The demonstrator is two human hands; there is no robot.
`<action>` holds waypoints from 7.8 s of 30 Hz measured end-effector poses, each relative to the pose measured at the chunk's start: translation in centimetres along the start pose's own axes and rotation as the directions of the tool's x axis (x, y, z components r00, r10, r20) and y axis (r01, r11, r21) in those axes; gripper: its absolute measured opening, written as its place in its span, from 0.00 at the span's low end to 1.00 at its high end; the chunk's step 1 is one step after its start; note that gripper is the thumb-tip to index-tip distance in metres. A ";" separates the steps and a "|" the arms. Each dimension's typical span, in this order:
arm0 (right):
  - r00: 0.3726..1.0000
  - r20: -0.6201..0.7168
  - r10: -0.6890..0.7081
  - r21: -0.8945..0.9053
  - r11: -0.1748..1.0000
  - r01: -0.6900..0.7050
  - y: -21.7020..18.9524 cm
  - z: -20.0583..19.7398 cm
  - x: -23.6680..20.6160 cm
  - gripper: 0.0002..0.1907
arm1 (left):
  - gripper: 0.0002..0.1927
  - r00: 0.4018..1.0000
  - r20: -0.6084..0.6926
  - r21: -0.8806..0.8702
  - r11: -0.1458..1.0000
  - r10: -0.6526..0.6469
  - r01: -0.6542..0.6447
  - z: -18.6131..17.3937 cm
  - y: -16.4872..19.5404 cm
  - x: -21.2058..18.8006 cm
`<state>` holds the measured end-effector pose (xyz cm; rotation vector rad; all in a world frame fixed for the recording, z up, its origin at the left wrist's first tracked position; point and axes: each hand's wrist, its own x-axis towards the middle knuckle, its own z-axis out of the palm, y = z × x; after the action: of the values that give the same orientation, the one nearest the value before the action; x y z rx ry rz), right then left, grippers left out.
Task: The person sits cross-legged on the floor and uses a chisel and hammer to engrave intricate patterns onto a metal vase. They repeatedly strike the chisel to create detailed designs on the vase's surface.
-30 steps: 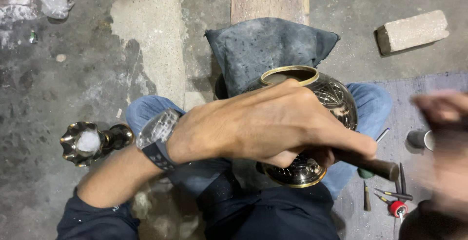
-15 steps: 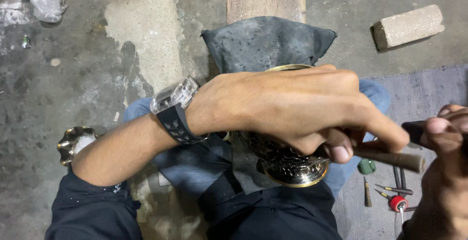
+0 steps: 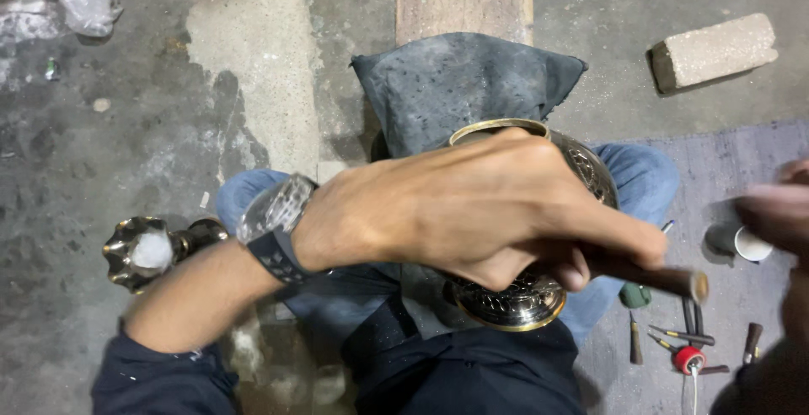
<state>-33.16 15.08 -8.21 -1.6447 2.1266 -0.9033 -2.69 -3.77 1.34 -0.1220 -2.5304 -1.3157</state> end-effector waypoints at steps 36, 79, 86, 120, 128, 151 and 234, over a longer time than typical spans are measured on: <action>0.315 0.708 -0.633 -0.119 0.333 0.935 -28.8 -1.5 17.3 0.18 | 0.05 0.136 -0.930 -0.287 0.906 -0.341 0.310 10.4 7.2 -2.0; 0.997 -0.066 -0.044 0.007 0.999 0.045 -1.9 0.2 -1.4 0.12 | 0.33 0.999 0.007 0.061 0.997 0.037 -0.037 0.9 1.7 -0.1; 0.921 -0.255 -0.295 0.060 0.946 0.320 -4.2 3.1 -3.2 0.16 | 0.20 0.956 0.277 -0.006 0.995 -0.095 0.101 0.6 2.2 2.3; 1.000 0.031 0.001 0.273 0.962 -0.009 -7.7 0.8 5.4 0.11 | 0.15 0.654 -0.709 -0.108 0.957 -0.263 0.268 6.0 6.9 -3.2; 0.941 0.132 -0.310 0.364 0.898 0.245 -11.0 -0.6 10.7 0.15 | 0.05 0.255 -0.937 -0.150 0.934 -0.239 0.323 11.9 7.1 -2.6; 0.577 0.626 -0.524 -0.196 0.611 0.767 -25.4 -4.2 15.5 0.32 | 0.03 0.302 -0.919 -0.090 0.883 -0.251 0.460 10.2 7.6 -1.9; 0.922 -0.117 0.369 -0.120 0.916 -0.382 1.4 -0.9 -3.3 0.25 | 0.49 -0.474 -0.636 -0.282 -0.389 -0.608 0.877 0.5 0.3 -40.8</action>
<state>-33.76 18.69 -8.86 -1.2009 2.5031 -0.7323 36.23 -0.92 -10.45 2.7307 -1.5883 -0.4596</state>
